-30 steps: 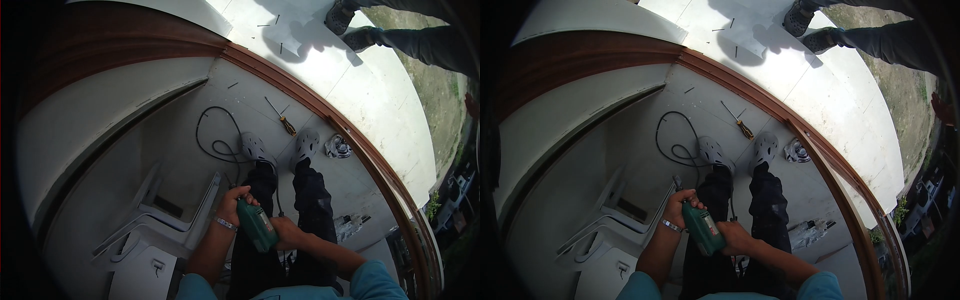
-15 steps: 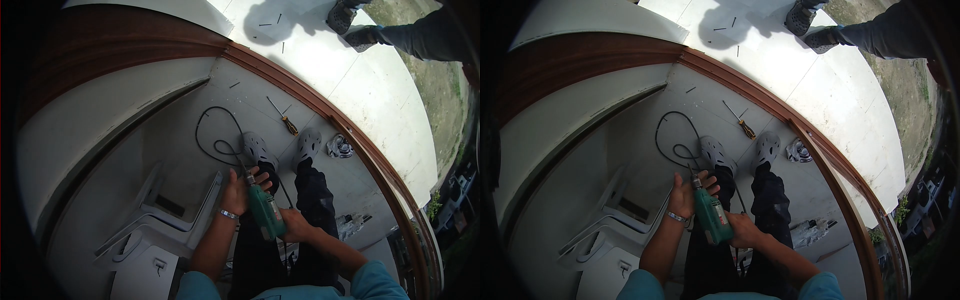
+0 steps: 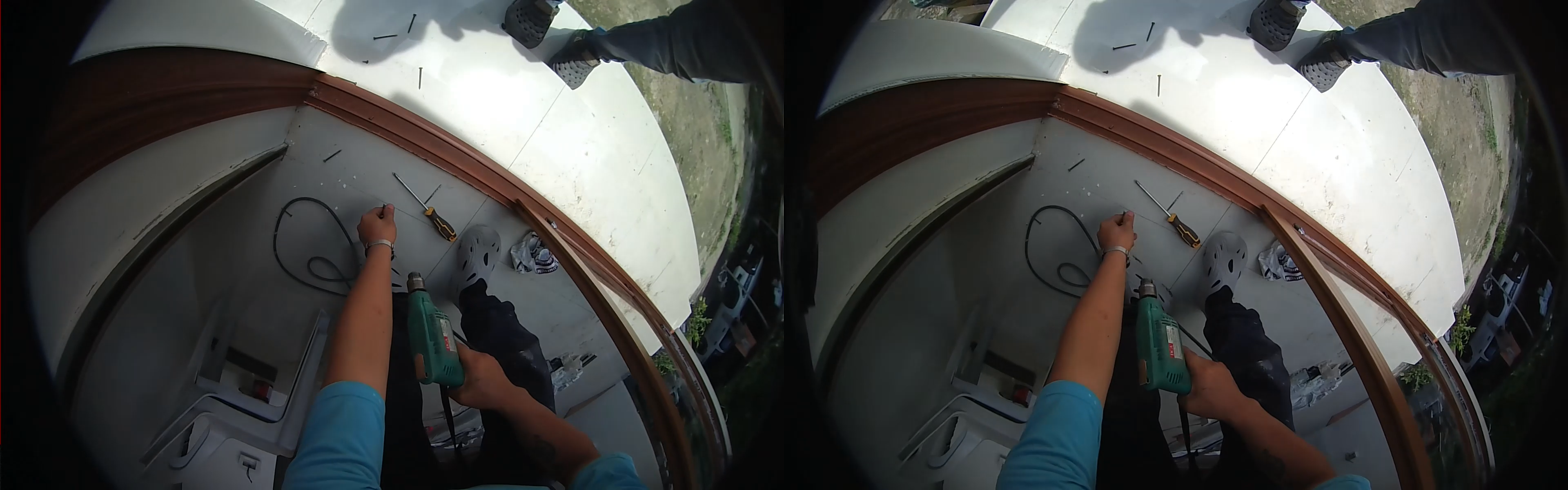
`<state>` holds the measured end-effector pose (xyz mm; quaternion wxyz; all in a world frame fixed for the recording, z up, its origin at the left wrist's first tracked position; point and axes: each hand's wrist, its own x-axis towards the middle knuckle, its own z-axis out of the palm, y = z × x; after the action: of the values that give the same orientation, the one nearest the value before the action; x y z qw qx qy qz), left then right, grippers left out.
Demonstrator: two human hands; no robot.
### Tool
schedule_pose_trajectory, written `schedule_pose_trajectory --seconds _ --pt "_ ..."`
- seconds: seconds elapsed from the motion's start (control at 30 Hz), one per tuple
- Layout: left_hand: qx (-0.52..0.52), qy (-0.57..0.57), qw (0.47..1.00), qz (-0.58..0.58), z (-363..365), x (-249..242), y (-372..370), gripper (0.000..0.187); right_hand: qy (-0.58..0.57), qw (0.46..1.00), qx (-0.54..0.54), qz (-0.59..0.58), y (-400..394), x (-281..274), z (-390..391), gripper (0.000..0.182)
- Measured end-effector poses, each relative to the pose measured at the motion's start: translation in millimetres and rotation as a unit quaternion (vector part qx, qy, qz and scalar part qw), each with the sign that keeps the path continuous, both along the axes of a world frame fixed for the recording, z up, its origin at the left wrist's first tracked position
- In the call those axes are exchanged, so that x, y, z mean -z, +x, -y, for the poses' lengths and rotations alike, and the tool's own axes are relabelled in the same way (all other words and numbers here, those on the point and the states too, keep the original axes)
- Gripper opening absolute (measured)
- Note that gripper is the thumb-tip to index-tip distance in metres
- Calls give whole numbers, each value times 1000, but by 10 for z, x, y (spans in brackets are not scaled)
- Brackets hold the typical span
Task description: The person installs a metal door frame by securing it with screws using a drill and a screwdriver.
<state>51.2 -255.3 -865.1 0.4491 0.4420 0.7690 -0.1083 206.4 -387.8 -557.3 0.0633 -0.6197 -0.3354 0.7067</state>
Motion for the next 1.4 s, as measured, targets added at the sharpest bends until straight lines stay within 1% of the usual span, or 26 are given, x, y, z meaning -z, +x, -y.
schedule_pose_trajectory --seconds 0.03,0.1,0.13,0.2,0.23,0.27,0.33,0.37,0.4,0.5,0.57,0.6,0.63,0.7,0.73,0.8,0.83,0.87,0.93,1.0,1.03,1.1,1.17,1.27,1.3,1.4 --pt "1 -3 1000 8 23 131 33 30 5 1000 -10 13 47 32 5 70" --pt "73 83 991 -78 -64 138 209 28 38 998 -18 35 135 116 85 66" --pt "75 82 991 -70 -91 117 334 28 36 998 -16 42 172 147 118 66" --pt "213 309 923 -86 -53 52 561 23 43 997 -38 42 250 149 135 67" --pt "287 263 921 -32 -9 29 670 18 49 997 -40 42 289 123 89 65" --pt "285 267 920 -27 43 79 709 18 51 997 -40 47 312 102 65 65" --pt "441 181 879 -25 127 247 823 13 40 996 -59 62 334 79 83 65" --pt "446 136 884 -29 138 323 851 12 51 994 -59 76 341 82 113 64" --pt "445 141 884 -23 182 374 886 12 52 993 -58 84 367 90 120 64" --pt "433 208 877 -29 196 345 854 16 62 996 -4 59 396 56 88 60" --pt "228 188 948 114 201 151 872 18 96 993 9 63 426 -8 41 59" --pt "44 73 971 225 163 -61 837 19 121 990 25 67 422 -75 25 58" --pt "-143 -42 935 321 123 -344 759 21 106 992 8 62 406 -80 104 56" --pt "-356 -132 829 411 43 -1171 573 22 145 987 -20 60 336 -142 224 57" --pt "-384 -168 791 445 44 -1434 376 23 171 982 -43 63 309 -252 249 58" --pt "-436 -243 704 506 65 -2094 17 22 215 971 -67 84 235 -741 200 60" --pt "-431 -203 740 475 61 -2500 -66 21 243 960 -86 109 151 -955 178 61" --pt "-440 -172 766 436 91 -2787 -206 19 250 959 -101 87 60 -1076 299 66" --pt "-459 -121 785 397 47 -3495 -432 17 260 945 -175 88 -74 -1576 304 67" --pt "-437 -60 802 403 -1 -4309 -524 16 294 927 -213 95 -205 -2036 298 72" --pt "-432 -37 798 418 -52 -4614 -580 16 354 901 -214 130 -253 -2251 290 67" --pt "-504 14 743 440 -144 -5210 -712 14 432 859 -217 166 -302 -2784 108 63" --pt "-498 50 746 440 -288 -5771 -808 15 374 894 -238 69 -290 -3295 -116 75" --pt "-454 116 759 452 -434 -6527 -902 16 410 868 -272 68 -270 -3823 -372 75" --pt "-452 130 752 462 -478 -6758 -896 15 424 856 -282 87 -263 -4020 -445 68" --pt "-465 158 720 490 -513 -7303 -842 15 495 823 -265 89 -244 -4295 -537 71"
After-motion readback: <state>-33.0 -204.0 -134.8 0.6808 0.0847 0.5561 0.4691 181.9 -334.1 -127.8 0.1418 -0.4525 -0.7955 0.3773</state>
